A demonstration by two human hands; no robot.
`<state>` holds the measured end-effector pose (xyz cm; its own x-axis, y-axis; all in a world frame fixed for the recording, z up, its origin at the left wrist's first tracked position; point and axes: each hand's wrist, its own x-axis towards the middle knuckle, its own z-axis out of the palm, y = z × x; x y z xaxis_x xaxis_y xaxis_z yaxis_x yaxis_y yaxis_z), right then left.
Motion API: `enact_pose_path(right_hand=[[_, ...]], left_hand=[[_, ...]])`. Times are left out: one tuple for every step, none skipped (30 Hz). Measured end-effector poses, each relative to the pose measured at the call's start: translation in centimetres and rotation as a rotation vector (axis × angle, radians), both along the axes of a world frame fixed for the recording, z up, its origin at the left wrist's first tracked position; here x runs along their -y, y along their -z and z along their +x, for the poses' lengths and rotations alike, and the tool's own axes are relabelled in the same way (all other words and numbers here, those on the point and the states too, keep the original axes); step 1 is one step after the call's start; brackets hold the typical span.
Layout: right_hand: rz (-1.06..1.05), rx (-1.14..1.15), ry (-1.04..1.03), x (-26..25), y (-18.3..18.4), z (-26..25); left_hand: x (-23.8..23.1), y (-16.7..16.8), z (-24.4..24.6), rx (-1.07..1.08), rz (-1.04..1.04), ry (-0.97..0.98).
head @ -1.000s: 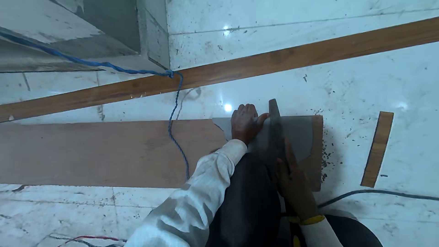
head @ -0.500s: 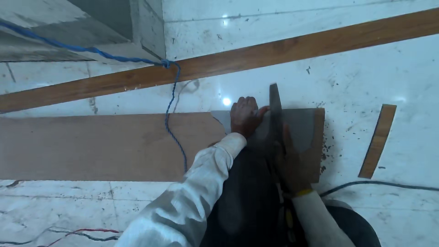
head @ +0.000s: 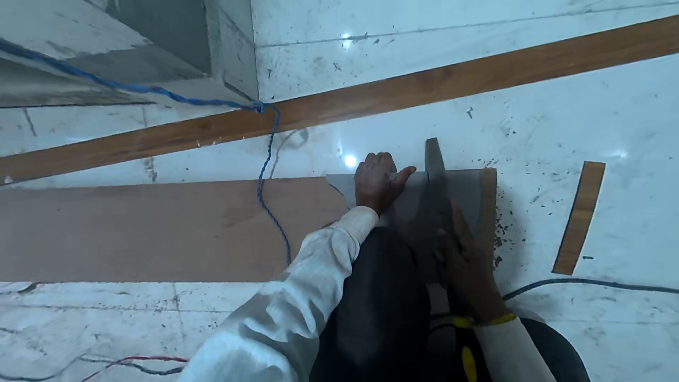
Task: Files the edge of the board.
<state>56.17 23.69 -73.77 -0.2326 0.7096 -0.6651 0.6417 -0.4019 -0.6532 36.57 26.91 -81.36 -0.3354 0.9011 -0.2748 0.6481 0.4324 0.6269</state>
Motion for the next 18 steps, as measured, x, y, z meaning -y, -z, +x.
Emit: enact_pose_path(right_hand=[[-0.030, -0.033, 0.026, 0.3, -0.1, 0.5], [-0.042, -0.060, 0.041, 0.2, 0.0, 0.7], [-0.055, -0.078, 0.047, 0.2, 0.0, 0.7], [-0.063, -0.092, 0.055, 0.3, 0.0, 0.7], [-0.066, -0.106, 0.065, 0.3, 0.0, 0.7], [-0.074, -0.117, 0.073, 0.4, 0.1, 0.7], [-0.087, -0.122, 0.078, 0.5, 0.0, 0.6], [-0.092, -0.123, 0.078, 0.6, 0.0, 0.6], [-0.104, -0.117, 0.074, 0.6, 0.0, 0.6], [-0.114, -0.108, 0.070, 0.5, -0.1, 0.5], [-0.122, -0.102, 0.065, 0.4, -0.1, 0.4], [-0.128, -0.102, 0.061, 0.4, -0.1, 0.4], [-0.133, -0.103, 0.059, 0.4, 0.0, 0.3], [-0.136, -0.101, 0.057, 0.5, 0.0, 0.3], [-0.139, -0.091, 0.054, 0.5, 0.1, 0.3], [-0.135, -0.085, 0.054, 0.6, 0.1, 0.3], [-0.130, -0.084, 0.059, 0.6, 0.1, 0.3], [-0.132, -0.088, 0.064, 0.6, 0.2, 0.4]], left_hand=[[0.2, 0.0, 0.1, 0.007, -0.009, 0.001], [0.0, 0.2, 0.0, 0.011, -0.006, -0.005], [-0.2, 0.3, 0.0, 0.013, -0.001, -0.012], [-0.2, 0.3, 0.1, 0.018, -0.001, -0.021], [-0.3, 0.3, 0.1, 0.022, 0.001, -0.032], [-0.5, 0.3, 0.0, 0.029, -0.003, -0.046], [-0.7, 0.2, 0.0, 0.034, -0.020, -0.057], [-0.9, -0.1, 0.0, 0.048, -0.054, -0.067], [-1.1, -0.5, 0.0, 0.061, -0.101, -0.068], [-1.3, -0.7, 0.0, 0.068, -0.139, -0.065], [-1.5, -0.8, -0.1, 0.075, -0.167, -0.061], [-1.7, -0.9, -0.1, 0.075, -0.184, -0.056], [-1.8, -1.0, -0.2, 0.074, -0.197, -0.050], [-1.9, -1.1, -0.2, 0.077, -0.206, -0.046], [-1.9, -1.1, -0.2, 0.082, -0.214, -0.044], [-2.0, -1.1, -0.2, 0.089, -0.224, -0.043], [-2.0, -1.2, -0.2, 0.094, -0.230, -0.042], [-2.0, -1.2, -0.2, 0.094, -0.234, -0.042]])
